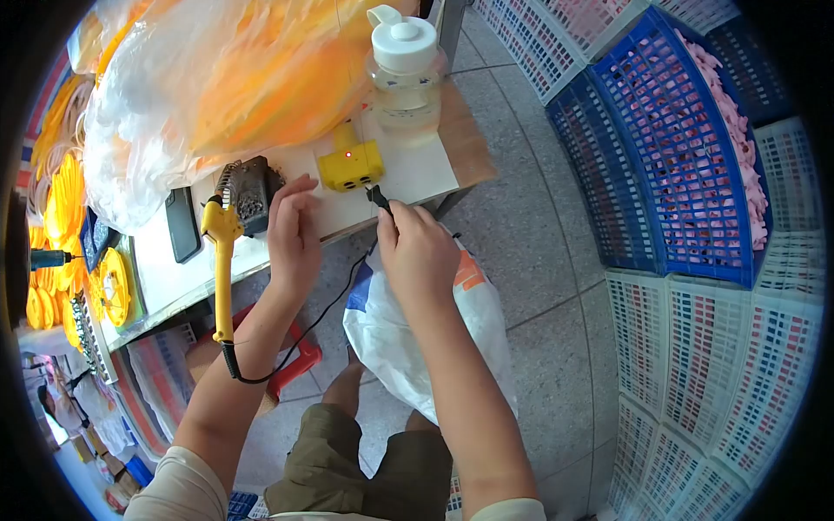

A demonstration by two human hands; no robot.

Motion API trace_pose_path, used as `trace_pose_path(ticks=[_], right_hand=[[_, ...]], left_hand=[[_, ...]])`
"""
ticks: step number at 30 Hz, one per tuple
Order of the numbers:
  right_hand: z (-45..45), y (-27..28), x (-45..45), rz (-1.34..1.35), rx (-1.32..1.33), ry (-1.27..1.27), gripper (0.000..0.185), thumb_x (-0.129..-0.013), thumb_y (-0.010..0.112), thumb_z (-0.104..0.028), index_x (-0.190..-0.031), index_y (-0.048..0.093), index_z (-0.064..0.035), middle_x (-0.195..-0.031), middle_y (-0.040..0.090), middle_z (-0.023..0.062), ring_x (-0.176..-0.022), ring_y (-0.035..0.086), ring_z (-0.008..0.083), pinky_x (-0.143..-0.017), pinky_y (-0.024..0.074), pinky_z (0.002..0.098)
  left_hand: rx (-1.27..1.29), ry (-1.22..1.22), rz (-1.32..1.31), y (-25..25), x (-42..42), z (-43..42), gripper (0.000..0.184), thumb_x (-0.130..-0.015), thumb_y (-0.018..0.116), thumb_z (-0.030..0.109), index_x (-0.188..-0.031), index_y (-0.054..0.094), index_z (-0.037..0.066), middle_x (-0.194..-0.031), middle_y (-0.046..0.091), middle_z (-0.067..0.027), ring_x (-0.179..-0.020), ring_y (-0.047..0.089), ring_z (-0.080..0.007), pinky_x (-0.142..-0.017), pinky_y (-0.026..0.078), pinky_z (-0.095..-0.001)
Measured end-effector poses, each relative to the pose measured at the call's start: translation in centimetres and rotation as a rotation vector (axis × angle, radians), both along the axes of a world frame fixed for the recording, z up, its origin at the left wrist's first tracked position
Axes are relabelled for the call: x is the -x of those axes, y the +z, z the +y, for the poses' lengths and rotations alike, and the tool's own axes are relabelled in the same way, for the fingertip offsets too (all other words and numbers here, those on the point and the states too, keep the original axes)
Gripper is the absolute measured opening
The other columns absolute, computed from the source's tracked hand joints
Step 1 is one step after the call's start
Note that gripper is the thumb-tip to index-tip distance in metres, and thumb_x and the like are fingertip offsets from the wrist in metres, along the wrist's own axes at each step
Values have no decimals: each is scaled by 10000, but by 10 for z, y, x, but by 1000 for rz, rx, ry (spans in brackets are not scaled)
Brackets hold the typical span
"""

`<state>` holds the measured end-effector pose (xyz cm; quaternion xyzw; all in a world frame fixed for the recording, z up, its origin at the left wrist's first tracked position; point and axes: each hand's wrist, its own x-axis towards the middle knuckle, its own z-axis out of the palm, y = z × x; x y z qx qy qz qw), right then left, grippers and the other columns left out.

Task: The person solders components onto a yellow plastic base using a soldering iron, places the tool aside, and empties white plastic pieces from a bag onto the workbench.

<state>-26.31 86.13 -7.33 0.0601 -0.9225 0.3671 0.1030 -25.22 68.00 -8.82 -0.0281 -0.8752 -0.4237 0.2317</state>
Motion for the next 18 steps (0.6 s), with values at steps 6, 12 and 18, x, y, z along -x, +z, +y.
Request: trace_pose_path(ticks=[6,12,18], right_hand=[[-7,-14,3,99,-18,-23,171,-927,672,-236,-990,719,-84,-809,683,82,-700,672,313,-619,538,410],[-21,-14,5,131,-43,-30,168,-914,685,-231,-976,727,-81,-809,685,83,-692,679,315,-595,544,395],[-26,-14,9,130,-77,-37,165,-914,682,-230,-885,686,-68,-787,647,92,-679,660,319,-591,534,408]], left_hand=[[336,-216,78,11,34,2,480,-852,550,-38,-1319,611,54,-1376,610,-140,-1372,483,-396,-1133,364,-529],[363,-255,28,10,35,6,561,-781,541,-37,-1328,617,59,-1420,595,-114,-1393,484,-334,-1164,317,-534],[315,-230,23,8,37,7,582,-744,546,-23,-1317,617,51,-1399,601,-113,-1386,488,-299,-1183,286,-543]])
